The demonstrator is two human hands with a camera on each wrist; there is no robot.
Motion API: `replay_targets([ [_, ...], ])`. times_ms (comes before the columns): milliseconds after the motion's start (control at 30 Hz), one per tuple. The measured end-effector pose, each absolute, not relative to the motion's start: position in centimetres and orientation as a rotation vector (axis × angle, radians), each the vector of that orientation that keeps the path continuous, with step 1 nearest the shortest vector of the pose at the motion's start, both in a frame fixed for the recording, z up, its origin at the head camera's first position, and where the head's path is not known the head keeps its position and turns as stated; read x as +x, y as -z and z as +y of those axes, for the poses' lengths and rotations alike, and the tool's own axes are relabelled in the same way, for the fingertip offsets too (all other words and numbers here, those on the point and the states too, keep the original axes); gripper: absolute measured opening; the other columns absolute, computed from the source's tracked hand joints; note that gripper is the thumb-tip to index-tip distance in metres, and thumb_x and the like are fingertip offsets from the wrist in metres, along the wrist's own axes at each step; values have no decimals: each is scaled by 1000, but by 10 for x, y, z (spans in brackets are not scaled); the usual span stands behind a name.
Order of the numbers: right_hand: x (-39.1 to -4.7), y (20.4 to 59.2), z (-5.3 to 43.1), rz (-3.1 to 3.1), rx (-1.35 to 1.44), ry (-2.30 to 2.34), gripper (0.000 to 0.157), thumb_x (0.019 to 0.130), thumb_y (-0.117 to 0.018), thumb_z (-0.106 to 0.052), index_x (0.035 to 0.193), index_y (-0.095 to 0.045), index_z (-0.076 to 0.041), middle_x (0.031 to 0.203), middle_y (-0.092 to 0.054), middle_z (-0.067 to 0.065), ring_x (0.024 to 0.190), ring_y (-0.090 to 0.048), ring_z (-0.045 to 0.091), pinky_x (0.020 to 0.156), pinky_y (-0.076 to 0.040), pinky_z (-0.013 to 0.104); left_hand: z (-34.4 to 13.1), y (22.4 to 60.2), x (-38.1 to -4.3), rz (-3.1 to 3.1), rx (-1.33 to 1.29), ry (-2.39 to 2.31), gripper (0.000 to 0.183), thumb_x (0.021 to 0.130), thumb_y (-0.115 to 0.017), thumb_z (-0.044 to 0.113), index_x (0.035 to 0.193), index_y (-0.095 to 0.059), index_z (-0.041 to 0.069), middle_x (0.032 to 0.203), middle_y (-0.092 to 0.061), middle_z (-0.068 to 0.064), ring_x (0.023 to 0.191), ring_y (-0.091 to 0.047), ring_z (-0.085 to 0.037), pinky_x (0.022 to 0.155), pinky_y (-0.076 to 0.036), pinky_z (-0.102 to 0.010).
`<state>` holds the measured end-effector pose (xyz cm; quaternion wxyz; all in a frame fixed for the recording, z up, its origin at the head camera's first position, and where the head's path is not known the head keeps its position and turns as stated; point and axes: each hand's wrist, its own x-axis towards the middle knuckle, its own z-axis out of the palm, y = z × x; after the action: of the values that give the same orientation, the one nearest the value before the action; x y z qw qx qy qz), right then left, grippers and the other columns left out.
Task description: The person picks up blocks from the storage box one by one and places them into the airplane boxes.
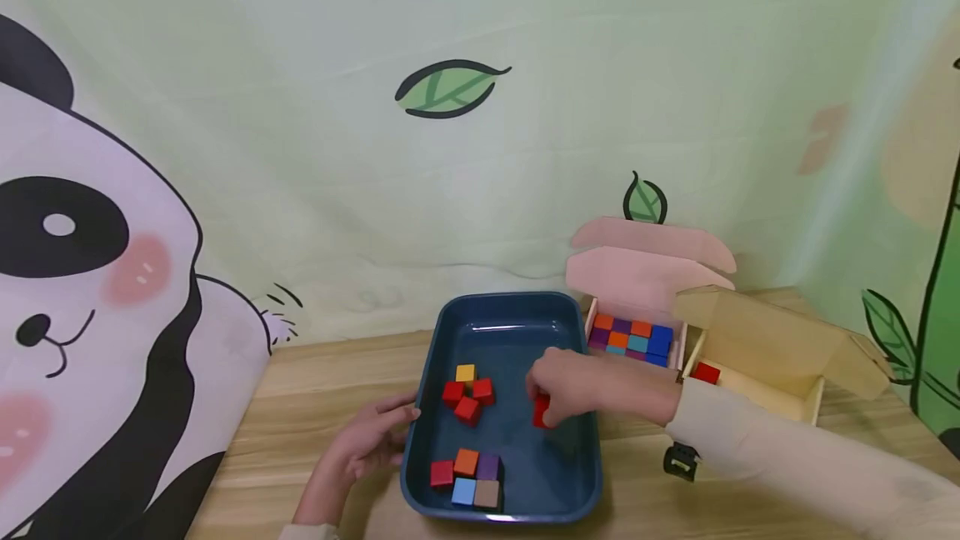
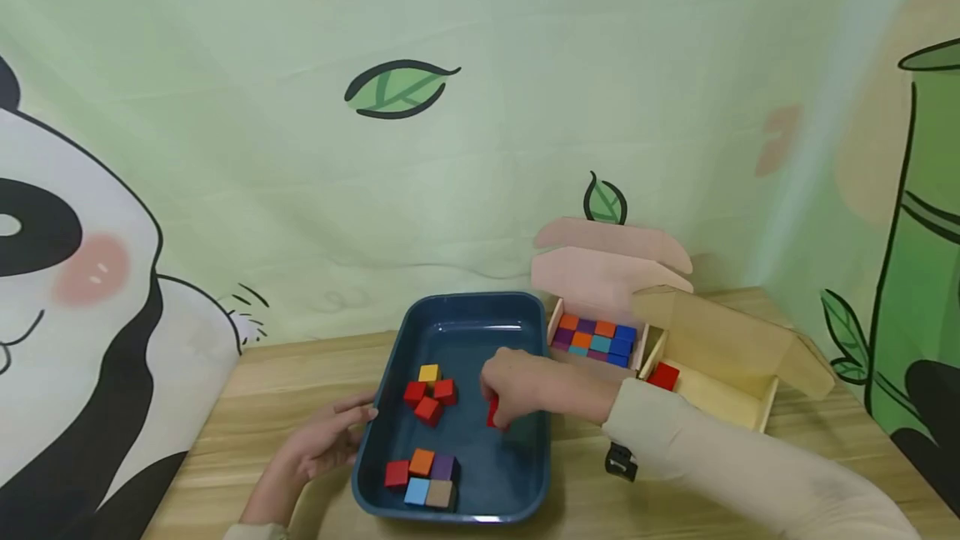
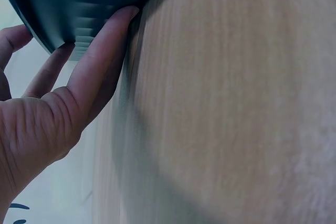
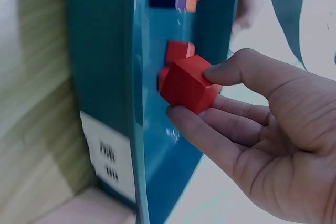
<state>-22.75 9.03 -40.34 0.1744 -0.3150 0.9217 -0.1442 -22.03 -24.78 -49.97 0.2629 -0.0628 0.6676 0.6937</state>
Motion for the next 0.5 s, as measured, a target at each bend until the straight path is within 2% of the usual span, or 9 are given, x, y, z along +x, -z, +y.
replay_targets([
  [167, -232, 392, 128, 2680, -942, 517, 20, 80, -80, -6, 100, -74, -8, 82, -67, -1, 70, -56, 12, 62, -53, 25, -247, 501, -220, 1796, -150, -1884, 70, 97, -65, 22, 156, -34, -1, 141, -56, -25, 114, -64, -35, 86, -58, -53],
  [300, -238, 385, 163, 2774, -975, 487, 19, 79, -75, -3, 98, -74, -3, 79, -66, 0, 68, -54, 12, 62, -50, 25, -246, 501, -220, 1793, -150, -1892, 71, 97, -65, 22, 156, -34, -1, 138, -58, -24, 111, -65, -34, 85, -59, -52],
  [433, -244, 382, 201, 2801, -819, 532, 27, 78, -75, -2, 104, -72, 3, 85, -68, 3, 73, -56, 16, 64, -52, 27, -245, 498, -221, 1816, -167, -1884, 70, 97, -65, 24, 156, -35, 1, 139, -57, -24, 108, -66, -34, 84, -59, -51],
  [500, -248, 383, 220, 2842, -755, 475, 27, 78, -76, -5, 104, -72, 2, 85, -67, 2, 74, -56, 17, 63, -51, 29, -244, 497, -222, 1836, -173, -1871, 70, 97, -66, 25, 156, -37, 1, 141, -56, -25, 109, -66, -35, 85, -59, -51],
])
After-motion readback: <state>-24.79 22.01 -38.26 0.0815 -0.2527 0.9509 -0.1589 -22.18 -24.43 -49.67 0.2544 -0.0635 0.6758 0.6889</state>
